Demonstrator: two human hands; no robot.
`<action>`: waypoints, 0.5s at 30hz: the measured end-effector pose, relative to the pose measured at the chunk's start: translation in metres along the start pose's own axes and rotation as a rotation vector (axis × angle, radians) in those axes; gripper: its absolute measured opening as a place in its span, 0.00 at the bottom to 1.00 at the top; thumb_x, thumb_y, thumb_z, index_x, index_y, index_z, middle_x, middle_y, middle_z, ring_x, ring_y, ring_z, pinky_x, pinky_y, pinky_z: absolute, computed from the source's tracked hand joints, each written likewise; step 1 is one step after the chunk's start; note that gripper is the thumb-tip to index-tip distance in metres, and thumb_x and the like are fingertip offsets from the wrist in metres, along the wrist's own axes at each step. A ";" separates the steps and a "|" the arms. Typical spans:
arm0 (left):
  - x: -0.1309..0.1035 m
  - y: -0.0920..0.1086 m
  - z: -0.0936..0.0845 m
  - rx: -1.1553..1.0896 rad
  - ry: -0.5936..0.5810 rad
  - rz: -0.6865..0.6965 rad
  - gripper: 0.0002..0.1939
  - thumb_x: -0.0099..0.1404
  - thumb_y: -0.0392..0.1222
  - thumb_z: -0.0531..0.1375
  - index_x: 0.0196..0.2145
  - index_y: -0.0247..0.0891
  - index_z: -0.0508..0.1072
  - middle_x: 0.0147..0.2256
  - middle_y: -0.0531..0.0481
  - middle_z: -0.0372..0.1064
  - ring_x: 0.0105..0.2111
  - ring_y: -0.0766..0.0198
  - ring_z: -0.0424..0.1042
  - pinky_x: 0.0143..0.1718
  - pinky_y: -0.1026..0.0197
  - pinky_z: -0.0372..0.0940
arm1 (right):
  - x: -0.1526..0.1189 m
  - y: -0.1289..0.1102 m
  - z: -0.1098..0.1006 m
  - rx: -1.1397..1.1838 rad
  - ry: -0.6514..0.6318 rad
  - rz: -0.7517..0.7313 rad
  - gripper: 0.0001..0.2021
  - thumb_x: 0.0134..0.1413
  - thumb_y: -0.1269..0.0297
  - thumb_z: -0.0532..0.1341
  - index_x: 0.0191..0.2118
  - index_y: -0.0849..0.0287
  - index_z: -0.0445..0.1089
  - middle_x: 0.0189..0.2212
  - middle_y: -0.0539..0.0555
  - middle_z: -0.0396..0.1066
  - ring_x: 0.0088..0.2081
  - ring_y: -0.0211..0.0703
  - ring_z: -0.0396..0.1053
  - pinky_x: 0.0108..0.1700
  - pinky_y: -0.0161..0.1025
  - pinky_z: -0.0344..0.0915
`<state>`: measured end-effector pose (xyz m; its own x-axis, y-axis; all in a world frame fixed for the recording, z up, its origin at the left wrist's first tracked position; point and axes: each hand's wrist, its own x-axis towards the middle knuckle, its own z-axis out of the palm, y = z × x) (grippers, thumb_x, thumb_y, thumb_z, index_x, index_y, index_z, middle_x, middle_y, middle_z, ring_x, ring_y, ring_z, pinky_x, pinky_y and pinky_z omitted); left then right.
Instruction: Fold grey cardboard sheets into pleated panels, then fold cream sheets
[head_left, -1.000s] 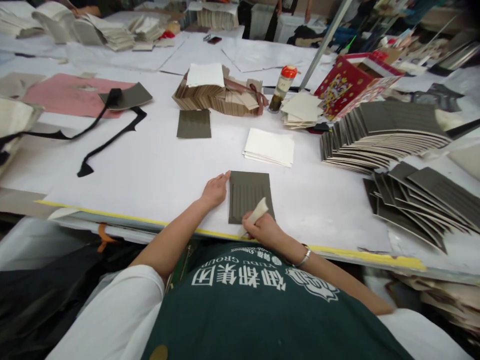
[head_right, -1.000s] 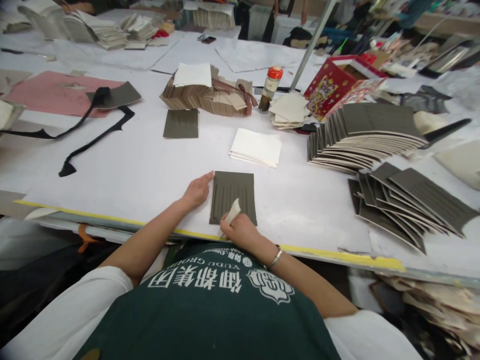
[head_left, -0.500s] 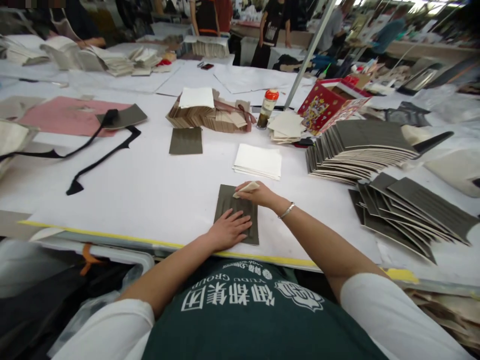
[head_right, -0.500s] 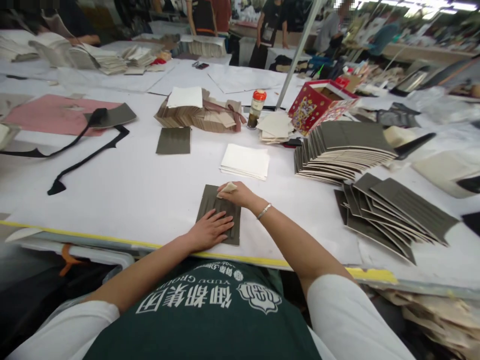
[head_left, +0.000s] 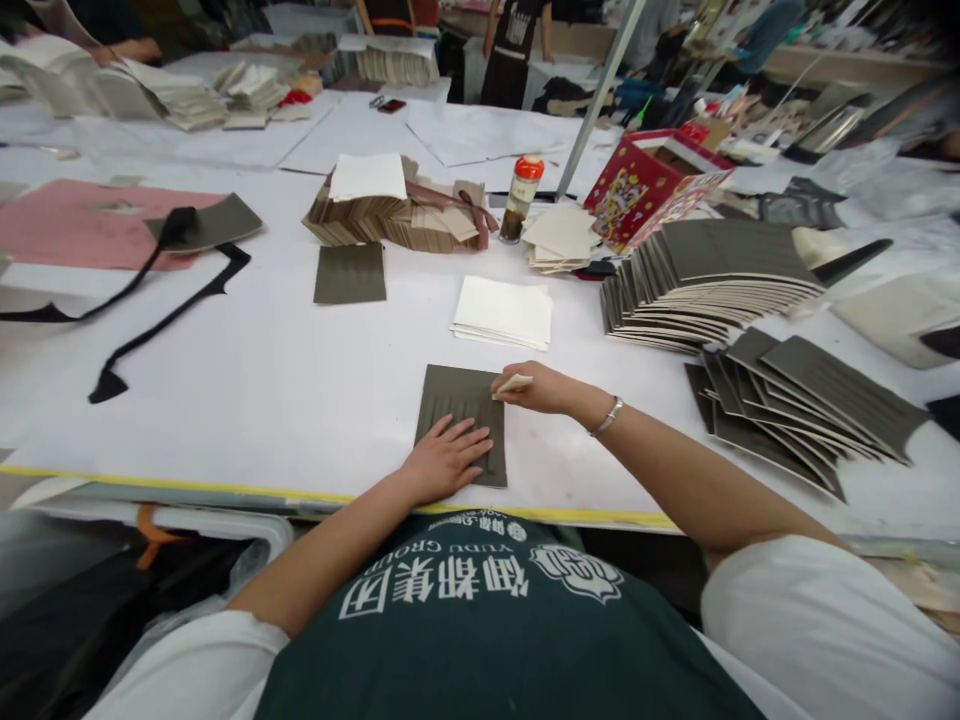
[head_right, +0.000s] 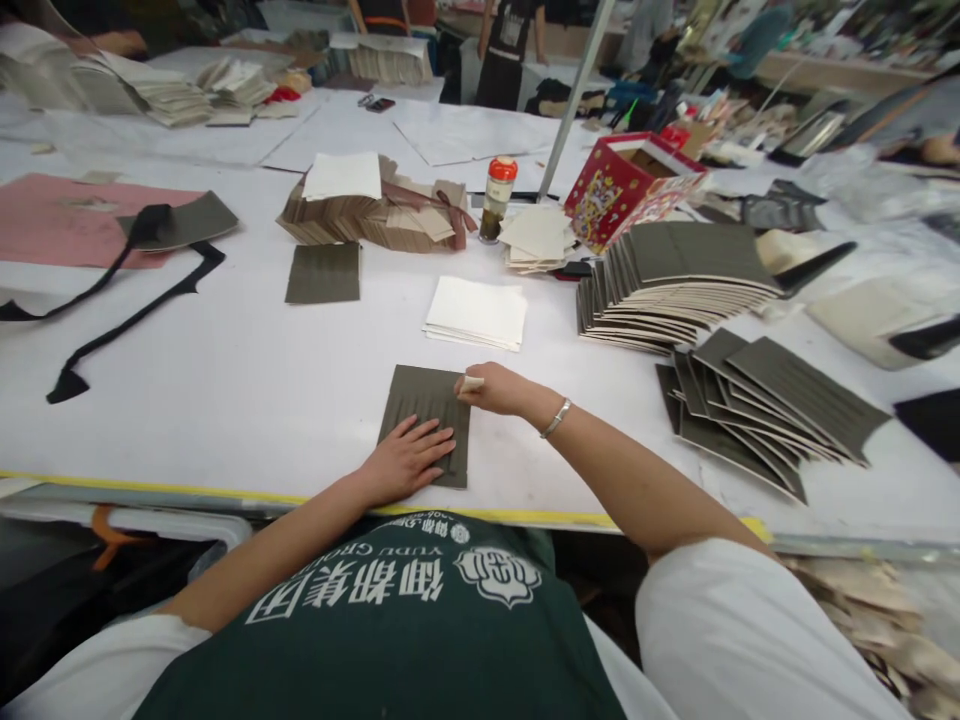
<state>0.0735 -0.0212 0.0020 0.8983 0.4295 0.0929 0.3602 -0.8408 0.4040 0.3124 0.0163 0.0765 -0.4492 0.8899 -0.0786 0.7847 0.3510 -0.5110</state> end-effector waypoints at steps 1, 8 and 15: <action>0.000 -0.004 -0.002 -0.033 0.018 -0.006 0.21 0.65 0.46 0.48 0.55 0.44 0.59 0.58 0.52 0.55 0.59 0.59 0.51 0.60 0.50 0.40 | -0.012 0.006 -0.003 0.029 -0.012 0.051 0.07 0.49 0.66 0.58 0.32 0.60 0.73 0.28 0.52 0.73 0.30 0.37 0.69 0.33 0.32 0.62; 0.009 -0.054 -0.029 -0.009 0.209 -0.265 0.21 0.66 0.41 0.44 0.56 0.37 0.59 0.58 0.46 0.54 0.59 0.60 0.49 0.58 0.51 0.47 | -0.038 -0.043 0.021 0.288 0.050 0.055 0.09 0.52 0.63 0.56 0.36 0.60 0.70 0.29 0.51 0.73 0.29 0.36 0.69 0.32 0.32 0.64; 0.014 -0.061 -0.015 0.097 -0.016 -0.312 0.22 0.66 0.44 0.47 0.58 0.41 0.56 0.61 0.51 0.48 0.61 0.57 0.42 0.59 0.43 0.35 | 0.000 -0.109 0.081 0.193 -0.015 -0.330 0.08 0.54 0.68 0.53 0.33 0.63 0.70 0.32 0.57 0.72 0.36 0.39 0.68 0.41 0.36 0.63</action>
<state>0.0603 0.0416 -0.0076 0.7444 0.6667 -0.0360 0.6402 -0.6974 0.3221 0.1917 -0.0455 0.0629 -0.6716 0.7334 0.1054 0.5028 0.5556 -0.6622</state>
